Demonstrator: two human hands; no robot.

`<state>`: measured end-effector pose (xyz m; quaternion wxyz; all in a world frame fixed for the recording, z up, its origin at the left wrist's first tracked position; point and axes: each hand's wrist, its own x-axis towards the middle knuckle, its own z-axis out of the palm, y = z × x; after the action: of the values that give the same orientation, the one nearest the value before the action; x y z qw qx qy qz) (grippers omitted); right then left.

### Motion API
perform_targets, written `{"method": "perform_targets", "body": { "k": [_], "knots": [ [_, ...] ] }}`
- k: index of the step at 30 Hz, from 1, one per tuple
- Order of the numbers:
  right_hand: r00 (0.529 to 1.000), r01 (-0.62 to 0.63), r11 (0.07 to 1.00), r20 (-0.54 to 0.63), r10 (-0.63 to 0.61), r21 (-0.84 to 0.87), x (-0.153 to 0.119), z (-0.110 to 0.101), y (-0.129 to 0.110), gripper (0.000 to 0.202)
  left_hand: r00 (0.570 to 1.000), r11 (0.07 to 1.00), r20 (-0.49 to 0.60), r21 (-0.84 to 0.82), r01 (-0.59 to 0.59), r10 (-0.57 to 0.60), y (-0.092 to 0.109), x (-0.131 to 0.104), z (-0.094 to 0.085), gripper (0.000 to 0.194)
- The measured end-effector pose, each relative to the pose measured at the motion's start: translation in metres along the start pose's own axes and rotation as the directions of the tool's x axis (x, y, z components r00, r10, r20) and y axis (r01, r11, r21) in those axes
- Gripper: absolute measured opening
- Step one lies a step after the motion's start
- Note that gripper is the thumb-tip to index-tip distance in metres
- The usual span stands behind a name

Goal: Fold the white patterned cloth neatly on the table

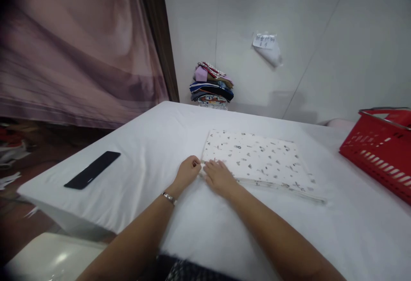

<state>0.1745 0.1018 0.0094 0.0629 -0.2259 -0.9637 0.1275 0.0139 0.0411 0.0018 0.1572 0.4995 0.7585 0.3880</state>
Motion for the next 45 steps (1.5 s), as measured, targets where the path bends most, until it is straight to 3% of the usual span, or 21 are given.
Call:
{"method": "perform_targets", "body": {
  "k": [4, 8, 11, 13, 18, 23, 34, 45],
  "knots": [
    [0.999, 0.042, 0.999, -0.025, -0.043, -0.03, -0.004, 0.007, -0.006, 0.049, 0.997, 0.991, -0.023, -0.114, 0.064, -0.067, -0.002, 0.003, -0.005, 0.007],
    [0.995, 0.049, 0.998, -0.079, -0.052, -0.043, -0.003, 0.013, -0.006, 0.047, 0.997, 0.993, -0.052, -0.109, 0.052, -0.058, 0.013, 0.024, -0.012, 0.012],
    [0.99, 0.057, 0.997, -0.127, -0.063, -0.049, -0.003, 0.015, -0.006, 0.045, 0.999, 0.999, -0.022, -0.029, 0.039, -0.04, 0.029, 0.05, -0.011, 0.012],
    [0.984, 0.066, 0.997, -0.165, -0.074, -0.049, -0.005, 0.017, -0.006, 0.044, 0.996, 0.994, 0.019, 0.063, 0.087, -0.088, 0.036, 0.067, -0.005, 0.014],
    [0.975, 0.105, 0.994, -0.194, -0.109, -0.034, -0.011, 0.021, -0.005, 0.045, 0.974, 0.951, 0.058, 0.237, 0.198, -0.218, 0.032, 0.091, 0.015, 0.025],
    [0.975, 0.113, 0.993, -0.193, -0.114, -0.013, -0.01, 0.022, -0.004, 0.045, 0.963, 0.929, 0.049, 0.282, 0.24, -0.263, 0.025, 0.097, 0.023, 0.029],
    [0.976, 0.119, 0.993, -0.186, -0.116, 0.005, -0.01, 0.019, -0.005, 0.044, 0.953, 0.923, -0.012, 0.247, 0.296, -0.302, 0.023, 0.1, 0.024, 0.025],
    [0.976, 0.116, 0.993, -0.188, -0.112, 0.011, -0.009, 0.019, -0.004, 0.044, 0.951, 0.904, -0.038, 0.301, 0.303, -0.306, 0.03, 0.096, 0.03, 0.022]
  ]
}}
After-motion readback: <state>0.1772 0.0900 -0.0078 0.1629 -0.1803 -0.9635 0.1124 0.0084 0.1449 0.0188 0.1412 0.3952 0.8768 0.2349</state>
